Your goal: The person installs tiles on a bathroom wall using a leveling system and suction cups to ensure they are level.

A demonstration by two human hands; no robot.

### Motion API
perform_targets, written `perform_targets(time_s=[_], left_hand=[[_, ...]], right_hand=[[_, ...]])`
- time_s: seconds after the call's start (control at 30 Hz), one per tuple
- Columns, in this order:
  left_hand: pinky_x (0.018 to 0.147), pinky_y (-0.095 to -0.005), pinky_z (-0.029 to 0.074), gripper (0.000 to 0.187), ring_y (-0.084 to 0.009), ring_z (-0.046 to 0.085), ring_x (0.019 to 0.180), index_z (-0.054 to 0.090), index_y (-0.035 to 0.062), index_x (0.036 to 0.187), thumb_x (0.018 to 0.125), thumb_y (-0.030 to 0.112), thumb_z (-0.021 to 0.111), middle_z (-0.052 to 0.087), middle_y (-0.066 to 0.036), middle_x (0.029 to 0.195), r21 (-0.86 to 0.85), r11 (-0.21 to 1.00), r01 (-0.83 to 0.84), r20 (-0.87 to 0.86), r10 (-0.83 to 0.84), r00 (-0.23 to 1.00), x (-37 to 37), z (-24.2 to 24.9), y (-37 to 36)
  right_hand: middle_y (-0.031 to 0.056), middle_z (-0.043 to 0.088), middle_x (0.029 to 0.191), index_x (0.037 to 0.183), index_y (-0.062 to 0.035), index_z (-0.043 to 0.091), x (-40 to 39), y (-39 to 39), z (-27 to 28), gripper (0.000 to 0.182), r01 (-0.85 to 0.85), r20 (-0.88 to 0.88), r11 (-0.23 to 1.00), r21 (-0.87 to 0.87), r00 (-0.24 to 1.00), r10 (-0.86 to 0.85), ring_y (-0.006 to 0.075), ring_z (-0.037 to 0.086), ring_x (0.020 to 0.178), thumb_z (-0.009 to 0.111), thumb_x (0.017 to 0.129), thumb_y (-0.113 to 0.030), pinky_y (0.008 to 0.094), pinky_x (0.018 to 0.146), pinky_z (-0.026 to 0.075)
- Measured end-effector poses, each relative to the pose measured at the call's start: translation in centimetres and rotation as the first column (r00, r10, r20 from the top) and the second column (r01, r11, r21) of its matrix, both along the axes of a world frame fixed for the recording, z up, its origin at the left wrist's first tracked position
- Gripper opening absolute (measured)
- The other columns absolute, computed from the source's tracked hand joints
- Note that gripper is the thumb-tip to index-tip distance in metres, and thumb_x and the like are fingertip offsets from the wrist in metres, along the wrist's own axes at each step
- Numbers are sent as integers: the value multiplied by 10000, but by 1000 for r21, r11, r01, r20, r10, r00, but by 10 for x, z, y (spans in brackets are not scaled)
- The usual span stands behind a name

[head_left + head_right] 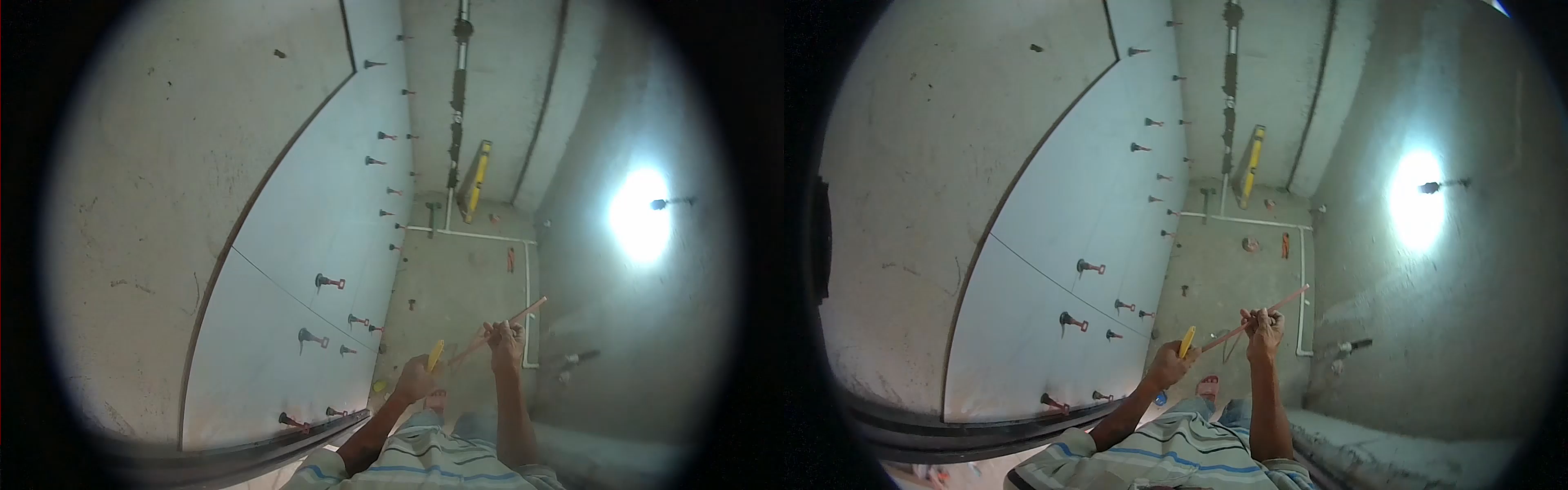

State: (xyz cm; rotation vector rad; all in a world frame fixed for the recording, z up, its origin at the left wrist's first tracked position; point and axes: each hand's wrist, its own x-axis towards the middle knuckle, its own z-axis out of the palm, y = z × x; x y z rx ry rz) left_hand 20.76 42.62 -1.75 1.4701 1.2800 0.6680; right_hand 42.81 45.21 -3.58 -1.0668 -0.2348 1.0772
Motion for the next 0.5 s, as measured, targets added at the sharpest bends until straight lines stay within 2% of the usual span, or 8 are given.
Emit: perform_targets(time_s=[0.07, 0.13, 0.17, 0.2, 0.23, 0.3, 0.37, 0.5], left_hand=[[554, -327, 448, 329, -144, 554, 587, 628, -25, 792, 860, 295, 659, 613, -80, 652, 33, 996, -89, -68, 91, 994, 4, 10, 22], [545, -334, 445, 343, -152, 550, 573, 621, -29, 785, 857, 305, 661, 600, -90, 631, 124, 980, -154, -90, 166, 982, 15, 5, 37], [537, -341, 442, 358, -159, 546, 560, 614, -32, 777, 854, 314, 664, 586, -101, 610, 211, 961, -180, -110, 206, 972, 22, 1, 48], [537, -341, 442, 358, -159, 546, 560, 614, -32, 777, 854, 314, 664, 586, -101, 610, 221, 950, -219, -112, 247, 962, 29, 3, 61], [593, -376, 456, 372, -252, 593, 646, 615, -31, 819, 852, 339, 644, 611, -163, 694, 143, 971, -191, -202, 218, 955, 35, 8, 73], [650, -410, 470, 394, -344, 641, 733, 617, -30, 861, 851, 364, 624, 635, -225, 779, 43, 977, -209, -290, 212, 933, 50, 0, 94], [562, -374, 443, 340, -247, 594, 591, 615, -14, 805, 846, 323, 640, 623, -144, 681, -66, 937, -344, -16, 344, 939, 74, -21, 121], [495, -308, 388, 253, -142, 509, 521, 607, 22, 759, 826, 256, 674, 571, -47, 624, -484, 774, -409, 213, 557, 803, 118, -59, 186]], right_hand=[[143, 568, 916, 1099, -19, 339, 1, 29, 0, 287, -80, 3, 995, -54, 997, 81, 297, 650, 888, 551, 941, -128, 393, 761, 557], [158, 557, 918, 1237, -1, 291, 1, 52, -6, 528, 162, 375, 912, -376, 927, -10, 345, 596, 1007, 648, 882, -160, 440, 822, 510], [158, 557, 918, 1237, -1, 291, 2, 57, -12, 528, 126, 372, 921, -369, 928, 23, 345, 596, 1007, 648, 882, -160, 440, 822, 510], [176, 565, 956, 1280, -6, 306, 3, 60, -20, 595, 176, 780, 962, -210, 623, 57, 341, 573, 1039, 682, 848, -167, 441, 834, 491], [193, 573, 994, 1322, -12, 321, 3, 71, -22, 664, 136, 986, 990, -27, 165, 4, 336, 550, 1072, 717, 814, -173, 442, 846, 472], [190, 606, 1034, 1241, -21, 488, 6, 88, 7, 495, -381, 884, 861, -337, 187, 429, 325, 590, 968, 701, 812, -145, 407, 818, 476], [163, 638, 1021, 1083, -13, 604, 18, 124, -15, 259, -795, 881, 582, -171, 141, 452, 315, 617, 913, 650, 848, -110, 374, 798, 482], [161, 648, 924, 1040, -3, 619, 59, 215, -41, 188, -873, 857, 456, -172, 95, 507, 330, 632, 845, 611, 876, -94, 367, 762, 489]])
